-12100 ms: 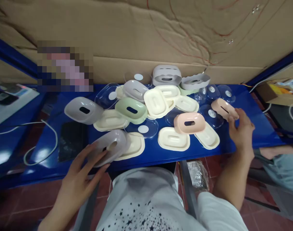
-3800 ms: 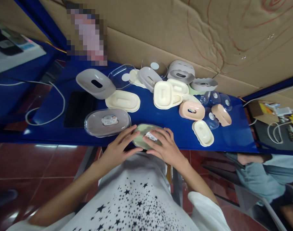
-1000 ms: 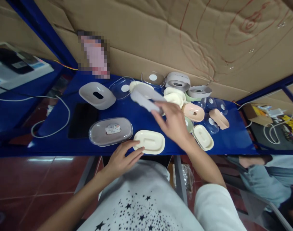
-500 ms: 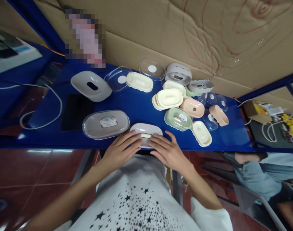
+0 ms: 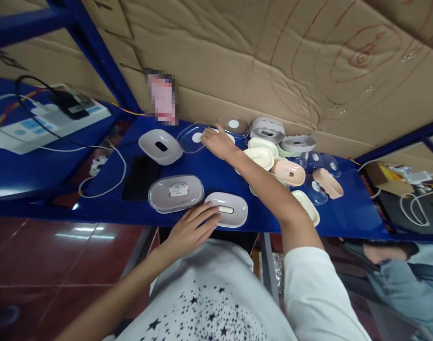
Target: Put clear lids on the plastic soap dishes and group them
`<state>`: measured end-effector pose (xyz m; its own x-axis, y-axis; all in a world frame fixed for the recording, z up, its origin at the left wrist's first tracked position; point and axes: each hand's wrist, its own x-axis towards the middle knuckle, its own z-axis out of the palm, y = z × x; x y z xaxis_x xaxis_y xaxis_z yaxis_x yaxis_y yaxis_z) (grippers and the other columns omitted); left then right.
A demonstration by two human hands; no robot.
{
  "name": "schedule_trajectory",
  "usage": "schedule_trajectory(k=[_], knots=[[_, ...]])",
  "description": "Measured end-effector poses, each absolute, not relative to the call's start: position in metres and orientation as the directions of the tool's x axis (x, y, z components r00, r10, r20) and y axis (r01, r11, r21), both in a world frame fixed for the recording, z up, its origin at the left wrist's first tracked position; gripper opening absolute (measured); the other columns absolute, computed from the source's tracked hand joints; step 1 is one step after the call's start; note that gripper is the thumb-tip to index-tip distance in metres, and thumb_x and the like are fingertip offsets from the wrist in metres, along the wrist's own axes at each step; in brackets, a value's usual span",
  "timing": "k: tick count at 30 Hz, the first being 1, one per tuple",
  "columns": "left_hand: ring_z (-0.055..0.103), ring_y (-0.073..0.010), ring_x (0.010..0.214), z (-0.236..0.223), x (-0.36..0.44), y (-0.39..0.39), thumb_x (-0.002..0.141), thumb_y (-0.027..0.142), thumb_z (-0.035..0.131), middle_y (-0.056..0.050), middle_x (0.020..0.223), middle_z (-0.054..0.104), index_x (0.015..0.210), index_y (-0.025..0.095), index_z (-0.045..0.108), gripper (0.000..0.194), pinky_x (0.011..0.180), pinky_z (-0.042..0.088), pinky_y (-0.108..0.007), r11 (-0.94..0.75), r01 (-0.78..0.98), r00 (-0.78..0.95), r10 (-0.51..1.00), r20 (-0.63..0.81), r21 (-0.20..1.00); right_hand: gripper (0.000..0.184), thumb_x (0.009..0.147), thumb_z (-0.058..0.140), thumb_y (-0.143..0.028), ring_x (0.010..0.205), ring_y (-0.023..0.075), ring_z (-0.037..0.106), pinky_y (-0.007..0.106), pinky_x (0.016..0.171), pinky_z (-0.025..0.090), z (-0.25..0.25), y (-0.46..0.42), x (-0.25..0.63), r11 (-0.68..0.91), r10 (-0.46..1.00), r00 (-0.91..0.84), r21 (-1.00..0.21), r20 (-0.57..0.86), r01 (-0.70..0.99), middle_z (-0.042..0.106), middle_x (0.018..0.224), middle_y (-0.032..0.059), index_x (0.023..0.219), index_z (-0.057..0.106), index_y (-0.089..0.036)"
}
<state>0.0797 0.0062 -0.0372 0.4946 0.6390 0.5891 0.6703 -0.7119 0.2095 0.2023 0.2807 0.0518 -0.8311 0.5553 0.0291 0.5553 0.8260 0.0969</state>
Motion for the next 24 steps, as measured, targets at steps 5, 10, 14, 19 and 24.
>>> schedule_trajectory(k=[5,10,14,19,24], knots=[[0.066,-0.0294,0.139,-0.042,0.080,0.006,0.106,0.015,0.062,-0.012,0.144,0.071,0.133,0.019,0.070,0.029,0.113,0.060,-0.047,-0.704,0.670,0.458,0.641,0.616,0.235,0.034,0.114,0.039,-0.030,0.122,0.0326,0.069,0.057,0.114,0.047,0.078,0.233,0.256,0.772,0.633,-0.729,-0.149,0.262,0.618,0.075,0.126,0.0175,0.135,0.060,-0.015],[0.069,-0.0301,0.135,-0.046,0.081,0.004,0.102,0.023,0.074,-0.018,0.150,0.063,0.148,0.021,0.061,0.048,0.106,0.065,-0.040,-0.658,0.699,0.312,0.633,0.709,0.279,0.048,0.117,0.031,-0.050,0.112,0.0261,0.072,0.046,0.102,0.058,0.091,0.131,0.328,0.540,0.841,-0.425,-0.545,0.334,0.641,0.073,0.129,0.0108,0.151,0.056,-0.026],[0.068,-0.0312,0.137,-0.047,0.082,0.003,0.098,0.030,0.080,-0.019,0.156,0.057,0.157,0.021,0.052,0.066,0.098,0.069,-0.036,-0.628,0.725,0.267,0.636,0.724,0.283,0.040,0.116,0.040,-0.047,0.115,0.0239,0.072,0.046,0.105,0.059,0.063,0.081,0.339,0.431,0.892,-0.399,-0.668,0.213,0.607,0.075,0.124,0.0082,0.136,0.069,-0.028],[0.067,-0.0331,0.136,-0.046,0.081,0.005,0.101,0.030,0.077,-0.020,0.154,0.059,0.153,0.021,0.056,0.057,0.100,0.069,-0.045,-0.645,0.723,0.320,0.629,0.709,0.246,0.043,0.117,0.037,-0.042,0.134,0.0257,0.065,0.051,0.117,0.054,0.036,0.066,0.324,0.465,0.882,-0.382,-0.643,0.276,0.609,0.069,0.141,0.0117,0.147,0.064,-0.028],[0.069,-0.0322,0.133,-0.042,0.080,0.006,0.101,0.030,0.076,-0.019,0.151,0.062,0.148,0.019,0.060,0.050,0.101,0.068,-0.044,-0.643,0.726,0.331,0.638,0.695,0.244,0.060,0.112,0.050,-0.054,0.163,0.0333,0.037,0.064,0.130,0.038,0.036,0.048,0.332,0.589,0.801,-0.566,-0.433,0.198,0.682,0.042,0.174,0.0100,0.168,0.042,-0.035]])
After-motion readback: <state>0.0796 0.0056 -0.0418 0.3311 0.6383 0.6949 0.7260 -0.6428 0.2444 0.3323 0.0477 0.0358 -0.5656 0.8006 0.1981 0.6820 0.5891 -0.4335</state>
